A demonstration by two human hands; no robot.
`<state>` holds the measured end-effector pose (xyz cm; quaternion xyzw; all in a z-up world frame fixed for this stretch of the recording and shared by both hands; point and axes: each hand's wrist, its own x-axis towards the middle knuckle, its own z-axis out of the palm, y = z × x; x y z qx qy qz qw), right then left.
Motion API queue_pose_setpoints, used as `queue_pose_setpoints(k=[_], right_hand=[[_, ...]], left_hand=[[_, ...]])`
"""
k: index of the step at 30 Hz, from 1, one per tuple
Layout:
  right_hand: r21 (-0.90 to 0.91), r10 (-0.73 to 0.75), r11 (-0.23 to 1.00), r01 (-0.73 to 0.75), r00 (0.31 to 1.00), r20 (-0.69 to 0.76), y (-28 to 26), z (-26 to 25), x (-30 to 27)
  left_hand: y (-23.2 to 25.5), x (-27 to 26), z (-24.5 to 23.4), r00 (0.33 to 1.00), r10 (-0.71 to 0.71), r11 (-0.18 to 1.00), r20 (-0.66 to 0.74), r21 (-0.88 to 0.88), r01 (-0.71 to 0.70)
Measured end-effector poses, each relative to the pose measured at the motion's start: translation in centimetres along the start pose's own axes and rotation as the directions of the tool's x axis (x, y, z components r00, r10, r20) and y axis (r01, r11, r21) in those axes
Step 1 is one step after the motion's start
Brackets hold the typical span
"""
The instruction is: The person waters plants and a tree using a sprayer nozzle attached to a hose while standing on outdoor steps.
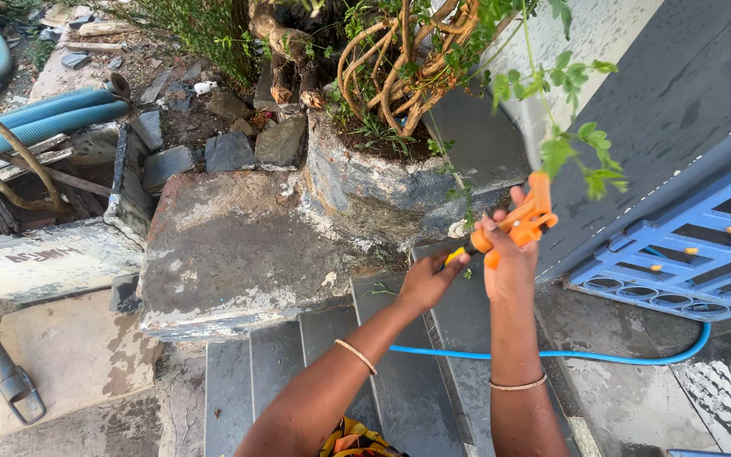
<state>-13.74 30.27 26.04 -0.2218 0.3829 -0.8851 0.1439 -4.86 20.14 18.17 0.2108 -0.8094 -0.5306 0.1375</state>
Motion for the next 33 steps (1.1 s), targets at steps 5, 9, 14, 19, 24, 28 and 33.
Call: queue_pose_setpoints(k=[5,9,14,19,24,28,33], right_hand=[[-0.002,0.082,0.997,-0.082,0.996,-0.021,3.2,-1.7,-0.6],[-0.009,0.167,0.986,-0.168,0.984,-0.054,5.7,-3.0,-1.7],[-0.006,0.247,0.969,-0.248,0.966,-0.083,8.6,-4.4,-3.5],[0.03,0.301,0.954,-0.3,0.948,-0.103,10.5,-5.3,-5.1],[-0.062,0.34,0.934,-0.352,0.928,-0.154,11.5,-5.4,-6.0],[-0.058,0.367,0.924,-0.377,0.921,-0.132,12.3,-4.7,-6.6],[-0.144,0.389,0.905,-0.401,0.915,-0.104,13.4,-3.2,-7.0]], left_hand=[[-1.5,-1.8,-0.6,0.995,-0.098,0.995,-0.002,0.01,0.098],[-3.1,-2.9,-0.8,0.983,-0.18,0.983,0.032,0.042,0.178],[-5.8,-4.7,-0.4,0.968,-0.247,0.968,0.053,0.049,0.245],[-7.4,-6.2,-0.3,0.938,-0.336,0.941,0.079,0.055,0.333],[-9.1,-7.2,0.0,0.94,-0.337,0.941,0.054,0.06,0.334],[-10.0,-8.1,-0.4,0.941,-0.336,0.941,0.033,0.042,0.335],[-10.6,-9.3,-1.3,0.944,-0.326,0.945,-0.056,-0.006,0.326]])
